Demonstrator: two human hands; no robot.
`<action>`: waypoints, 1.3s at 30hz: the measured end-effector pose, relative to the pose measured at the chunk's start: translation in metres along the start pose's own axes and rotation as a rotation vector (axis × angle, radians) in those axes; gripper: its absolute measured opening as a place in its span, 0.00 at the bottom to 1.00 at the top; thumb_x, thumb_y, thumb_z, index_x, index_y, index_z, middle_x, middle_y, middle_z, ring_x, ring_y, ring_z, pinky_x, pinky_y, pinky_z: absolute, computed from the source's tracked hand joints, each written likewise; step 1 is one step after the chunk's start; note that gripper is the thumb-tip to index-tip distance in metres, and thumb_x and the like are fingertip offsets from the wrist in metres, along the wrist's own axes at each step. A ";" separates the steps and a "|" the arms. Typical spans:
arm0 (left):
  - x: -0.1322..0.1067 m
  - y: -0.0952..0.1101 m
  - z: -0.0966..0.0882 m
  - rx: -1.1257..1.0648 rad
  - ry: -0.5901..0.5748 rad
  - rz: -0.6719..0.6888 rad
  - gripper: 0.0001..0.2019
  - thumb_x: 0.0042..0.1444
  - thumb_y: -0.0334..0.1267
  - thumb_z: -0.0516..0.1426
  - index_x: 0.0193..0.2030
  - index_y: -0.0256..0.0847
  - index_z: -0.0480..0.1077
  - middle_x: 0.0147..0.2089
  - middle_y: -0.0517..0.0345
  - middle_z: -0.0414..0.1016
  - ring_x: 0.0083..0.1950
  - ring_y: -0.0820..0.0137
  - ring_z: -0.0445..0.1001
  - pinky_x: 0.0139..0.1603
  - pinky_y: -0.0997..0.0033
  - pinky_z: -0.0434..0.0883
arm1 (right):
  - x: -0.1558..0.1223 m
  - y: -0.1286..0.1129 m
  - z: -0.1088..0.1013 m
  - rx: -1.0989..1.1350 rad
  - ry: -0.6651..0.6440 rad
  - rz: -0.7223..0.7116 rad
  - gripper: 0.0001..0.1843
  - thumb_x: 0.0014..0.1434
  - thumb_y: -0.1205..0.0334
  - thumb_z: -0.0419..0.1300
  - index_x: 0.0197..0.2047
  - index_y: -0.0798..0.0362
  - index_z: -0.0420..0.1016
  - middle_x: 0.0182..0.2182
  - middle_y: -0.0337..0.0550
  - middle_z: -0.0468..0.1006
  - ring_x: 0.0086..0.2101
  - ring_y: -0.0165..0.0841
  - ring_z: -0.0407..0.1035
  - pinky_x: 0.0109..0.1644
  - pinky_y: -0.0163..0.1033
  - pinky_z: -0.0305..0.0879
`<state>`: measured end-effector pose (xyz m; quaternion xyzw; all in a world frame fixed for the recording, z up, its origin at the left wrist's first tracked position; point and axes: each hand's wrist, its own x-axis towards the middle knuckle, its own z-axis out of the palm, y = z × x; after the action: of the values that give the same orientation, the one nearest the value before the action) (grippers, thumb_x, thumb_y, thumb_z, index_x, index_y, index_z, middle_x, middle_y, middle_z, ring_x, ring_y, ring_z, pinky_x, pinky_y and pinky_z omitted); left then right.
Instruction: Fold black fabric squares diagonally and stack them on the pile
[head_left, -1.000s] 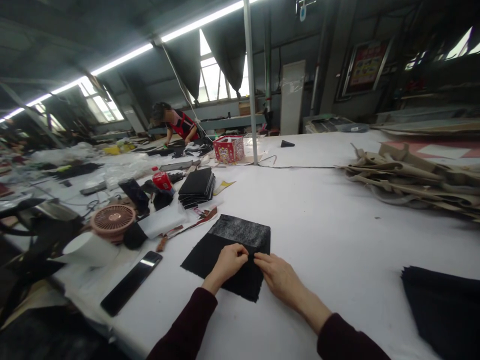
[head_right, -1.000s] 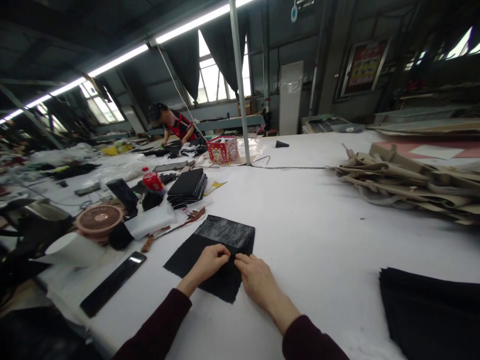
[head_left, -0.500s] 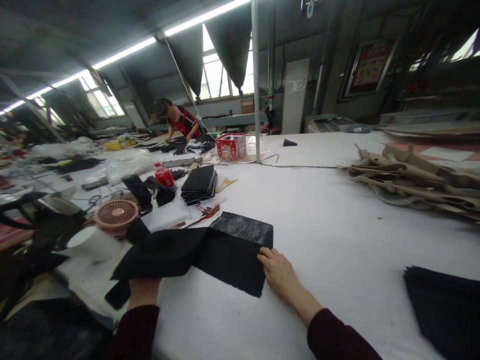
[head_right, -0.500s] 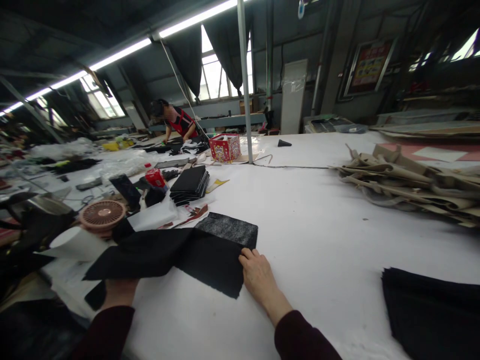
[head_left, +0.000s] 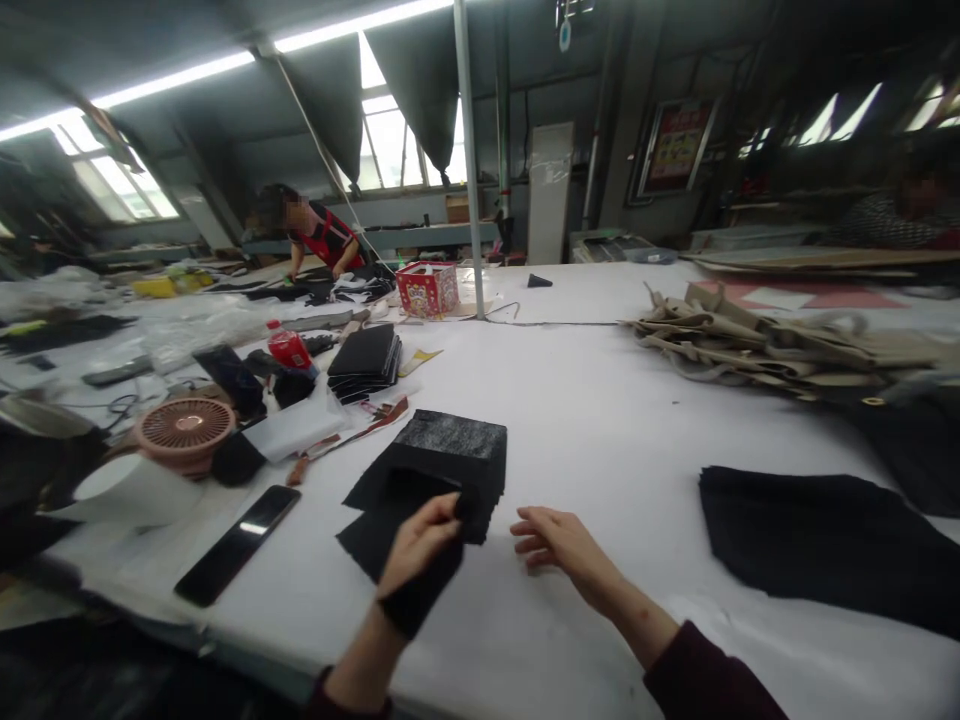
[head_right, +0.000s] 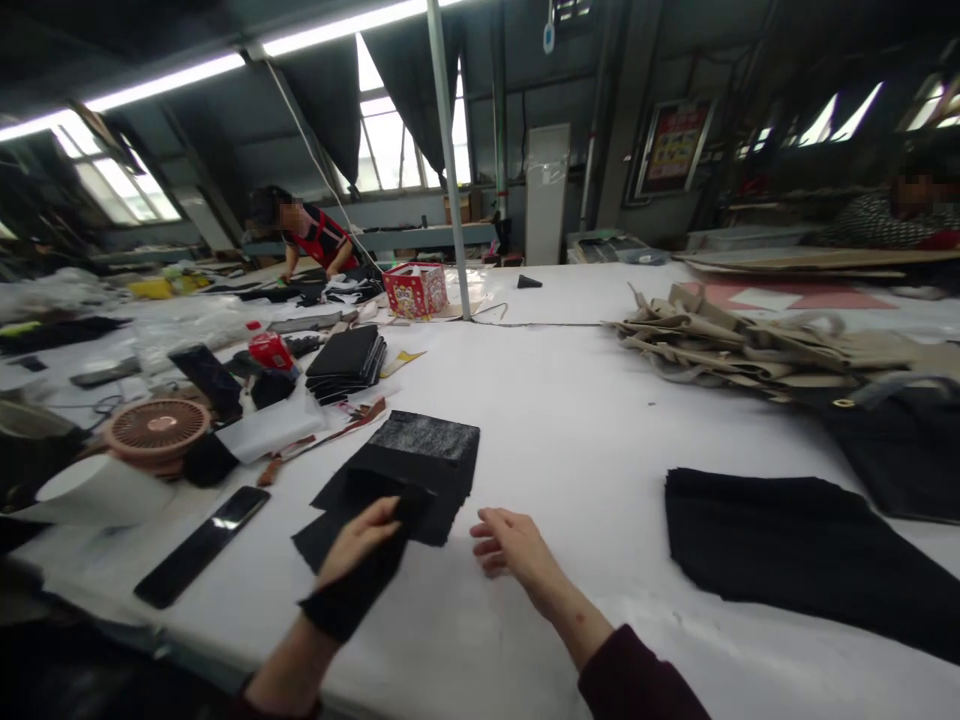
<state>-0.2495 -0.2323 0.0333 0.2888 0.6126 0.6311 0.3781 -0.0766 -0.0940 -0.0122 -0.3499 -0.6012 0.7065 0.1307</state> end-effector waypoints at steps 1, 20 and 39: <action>-0.009 -0.012 0.032 0.050 -0.109 0.034 0.08 0.47 0.41 0.61 0.31 0.39 0.71 0.45 0.51 0.78 0.42 0.61 0.75 0.43 0.66 0.72 | -0.011 0.003 -0.011 0.136 -0.007 0.067 0.27 0.62 0.41 0.53 0.49 0.56 0.74 0.43 0.52 0.77 0.38 0.37 0.73 0.41 0.42 0.69; 0.003 -0.076 0.115 1.142 -0.612 0.659 0.20 0.58 0.32 0.57 0.58 0.46 0.67 0.60 0.53 0.68 0.61 0.60 0.66 0.63 0.57 0.65 | -0.049 0.027 -0.081 -0.673 0.378 -0.062 0.09 0.56 0.60 0.58 0.37 0.52 0.79 0.30 0.43 0.77 0.34 0.36 0.69 0.41 0.39 0.60; 0.026 -0.089 0.113 1.169 -0.458 0.721 0.22 0.64 0.30 0.50 0.64 0.44 0.60 0.53 0.50 0.70 0.52 0.61 0.69 0.53 0.58 0.70 | -0.041 0.078 -0.047 -1.284 0.669 -0.537 0.19 0.64 0.74 0.49 0.54 0.53 0.71 0.36 0.47 0.71 0.38 0.39 0.64 0.42 0.43 0.59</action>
<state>-0.1590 -0.1509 -0.0482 0.7530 0.6219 0.2094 0.0491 0.0022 -0.1024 -0.0735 -0.3943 -0.8859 0.0199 0.2436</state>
